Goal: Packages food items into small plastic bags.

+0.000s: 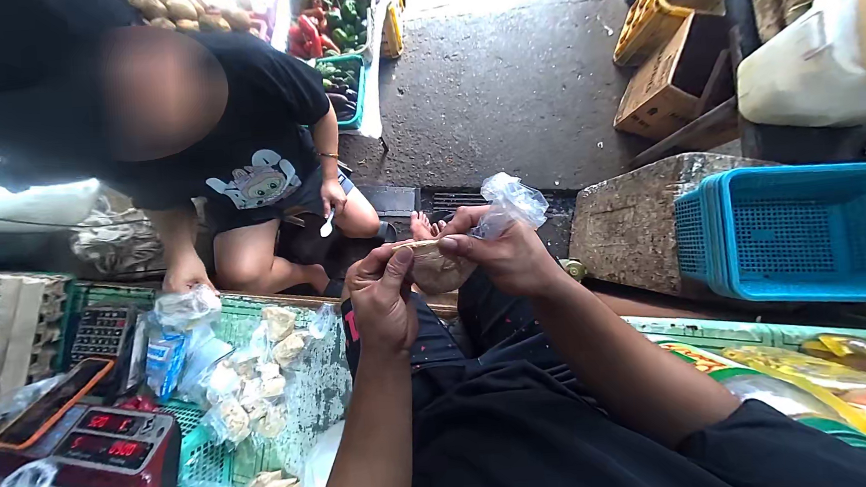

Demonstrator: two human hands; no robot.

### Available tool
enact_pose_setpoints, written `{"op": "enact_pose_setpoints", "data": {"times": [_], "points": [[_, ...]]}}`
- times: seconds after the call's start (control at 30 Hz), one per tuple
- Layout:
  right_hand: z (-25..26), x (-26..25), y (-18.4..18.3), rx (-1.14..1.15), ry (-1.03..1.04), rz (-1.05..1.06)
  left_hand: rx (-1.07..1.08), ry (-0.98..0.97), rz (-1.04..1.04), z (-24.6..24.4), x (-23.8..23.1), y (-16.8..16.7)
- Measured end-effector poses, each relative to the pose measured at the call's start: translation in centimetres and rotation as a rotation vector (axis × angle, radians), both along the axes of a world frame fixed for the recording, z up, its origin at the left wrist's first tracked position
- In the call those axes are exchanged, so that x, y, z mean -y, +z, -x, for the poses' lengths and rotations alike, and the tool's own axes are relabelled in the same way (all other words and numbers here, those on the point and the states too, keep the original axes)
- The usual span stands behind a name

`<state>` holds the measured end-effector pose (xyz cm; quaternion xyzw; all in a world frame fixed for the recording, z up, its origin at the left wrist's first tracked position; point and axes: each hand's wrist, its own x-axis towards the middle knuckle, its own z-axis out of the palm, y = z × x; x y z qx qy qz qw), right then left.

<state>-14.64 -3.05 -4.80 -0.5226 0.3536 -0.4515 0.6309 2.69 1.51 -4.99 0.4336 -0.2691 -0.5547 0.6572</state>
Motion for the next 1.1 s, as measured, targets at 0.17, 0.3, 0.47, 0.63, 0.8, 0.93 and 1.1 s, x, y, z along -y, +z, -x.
{"op": "enact_pose_setpoints", "data": {"times": [0.17,0.3,0.47,0.63,0.8,0.93,1.1], "points": [[0.0,0.1,-0.5,0.019,0.032,-0.093,-0.022,-0.201,-0.136,0.0,-0.5,-0.8],[0.1,0.5,-1.2,0.003,0.041,-0.146,-0.008,-0.340,-0.218,-0.4,-0.4,-1.5],[0.4,0.5,-0.8,0.030,0.013,-0.183,0.008,-0.342,-0.164,-0.5,-0.3,-1.4],[0.7,1.0,-0.5,0.015,0.008,-0.135,0.053,-0.489,-0.151,-1.5,-0.2,-1.8],[0.5,1.4,-0.1,0.062,-0.009,-0.132,-0.015,-0.555,-0.111,-2.4,-0.2,-2.0],[0.6,1.8,-0.5,0.055,0.022,-0.148,0.084,-0.422,-0.113,-1.8,-0.4,-1.8],[0.2,0.7,-1.1,-0.058,0.127,-0.148,0.056,-0.210,-0.078,-1.1,-0.1,-1.7]]}}
